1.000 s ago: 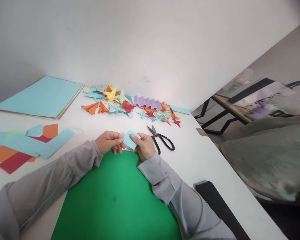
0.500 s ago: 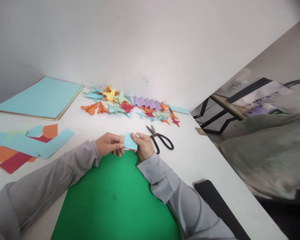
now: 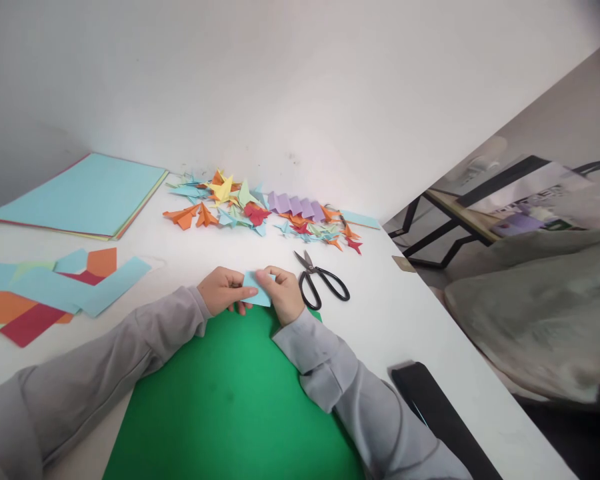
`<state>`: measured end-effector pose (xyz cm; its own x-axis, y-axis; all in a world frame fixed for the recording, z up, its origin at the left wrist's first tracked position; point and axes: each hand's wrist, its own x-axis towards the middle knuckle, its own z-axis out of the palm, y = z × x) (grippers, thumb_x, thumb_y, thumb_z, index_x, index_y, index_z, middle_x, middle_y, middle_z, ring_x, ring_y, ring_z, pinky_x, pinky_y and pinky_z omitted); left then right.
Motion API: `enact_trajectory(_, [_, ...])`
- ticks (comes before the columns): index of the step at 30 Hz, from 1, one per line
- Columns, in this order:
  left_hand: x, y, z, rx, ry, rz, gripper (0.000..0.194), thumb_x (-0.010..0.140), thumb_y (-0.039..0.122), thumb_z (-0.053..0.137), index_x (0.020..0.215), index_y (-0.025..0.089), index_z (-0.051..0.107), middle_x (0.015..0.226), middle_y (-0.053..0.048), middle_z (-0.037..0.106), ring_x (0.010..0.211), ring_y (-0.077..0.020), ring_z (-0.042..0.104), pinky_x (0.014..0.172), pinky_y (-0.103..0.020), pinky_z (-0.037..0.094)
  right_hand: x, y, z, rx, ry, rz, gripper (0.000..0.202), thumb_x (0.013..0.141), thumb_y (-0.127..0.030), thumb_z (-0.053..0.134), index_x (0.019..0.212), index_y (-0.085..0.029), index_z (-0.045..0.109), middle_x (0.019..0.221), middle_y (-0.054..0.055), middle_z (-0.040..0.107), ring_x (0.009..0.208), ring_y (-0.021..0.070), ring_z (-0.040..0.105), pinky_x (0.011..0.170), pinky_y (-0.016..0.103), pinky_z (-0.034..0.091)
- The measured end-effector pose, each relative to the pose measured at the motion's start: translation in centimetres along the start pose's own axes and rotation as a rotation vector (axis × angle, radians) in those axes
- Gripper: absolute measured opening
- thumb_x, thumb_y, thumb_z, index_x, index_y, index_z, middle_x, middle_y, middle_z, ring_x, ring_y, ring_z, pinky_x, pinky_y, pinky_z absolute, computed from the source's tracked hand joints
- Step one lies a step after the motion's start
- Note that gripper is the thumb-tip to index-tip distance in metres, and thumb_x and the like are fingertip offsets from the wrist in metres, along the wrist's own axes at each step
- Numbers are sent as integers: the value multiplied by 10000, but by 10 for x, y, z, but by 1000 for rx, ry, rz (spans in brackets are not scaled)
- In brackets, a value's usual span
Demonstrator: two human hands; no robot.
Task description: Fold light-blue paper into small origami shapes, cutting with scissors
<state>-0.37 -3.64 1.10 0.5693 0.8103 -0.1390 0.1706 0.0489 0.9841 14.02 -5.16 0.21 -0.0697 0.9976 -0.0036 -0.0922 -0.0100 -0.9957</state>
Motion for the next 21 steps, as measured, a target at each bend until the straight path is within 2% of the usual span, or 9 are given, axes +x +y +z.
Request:
enact_trajectory(2, [0, 2, 1, 8, 14, -10, 278, 658, 337, 617, 530, 102, 540, 488, -21, 602, 418, -99, 561, 358, -168, 370, 0, -1, 1, -18, -2, 1, 326, 591, -422, 685, 522, -159, 506, 406, -60, 491, 366, 62, 408, 368, 191, 301])
enact_trajectory(7, [0, 3, 1, 0, -14, -5, 224, 675, 304, 595, 593, 97, 576, 501, -16, 606, 428, -96, 562, 363, -162, 360, 2, 2, 1, 49, -8, 70, 333, 621, -422, 660, 505, -160, 491, 387, -60, 479, 346, 62, 392, 361, 193, 276])
enact_trajectory(10, [-1, 2, 1, 7, -18, 9, 254, 685, 312, 583, 547, 99, 562, 481, -16, 592, 422, -89, 551, 374, -164, 363, 6, 5, -2, 112, 40, 52, 351, 615, -408, 673, 479, -155, 470, 377, -73, 439, 332, 42, 345, 341, 180, 235])
enact_trajectory(12, [-1, 1, 1, 16, -3, 30, 280, 690, 317, 577, 512, 103, 543, 455, -9, 570, 410, -84, 540, 375, -166, 363, 8, 6, -4, 159, 77, 32, 388, 637, -445, 644, 465, -158, 447, 365, -79, 402, 318, 38, 320, 325, 179, 228])
enact_trajectory(15, [-2, 1, 1, -6, 47, 51, 289, 697, 329, 566, 513, 109, 527, 435, 5, 544, 392, -83, 531, 358, -167, 359, 8, 6, -4, 178, 45, 49, 422, 685, -534, 553, 495, -169, 458, 352, -73, 404, 294, 60, 351, 298, 193, 263])
enact_trajectory(21, [-1, 2, 0, -62, 101, 57, 297, 686, 355, 579, 524, 112, 523, 429, 17, 537, 362, -78, 520, 336, -165, 357, 4, -1, -2, 105, 47, 55, 314, 538, -351, 741, 579, -159, 495, 439, -69, 515, 312, 47, 393, 291, 171, 277])
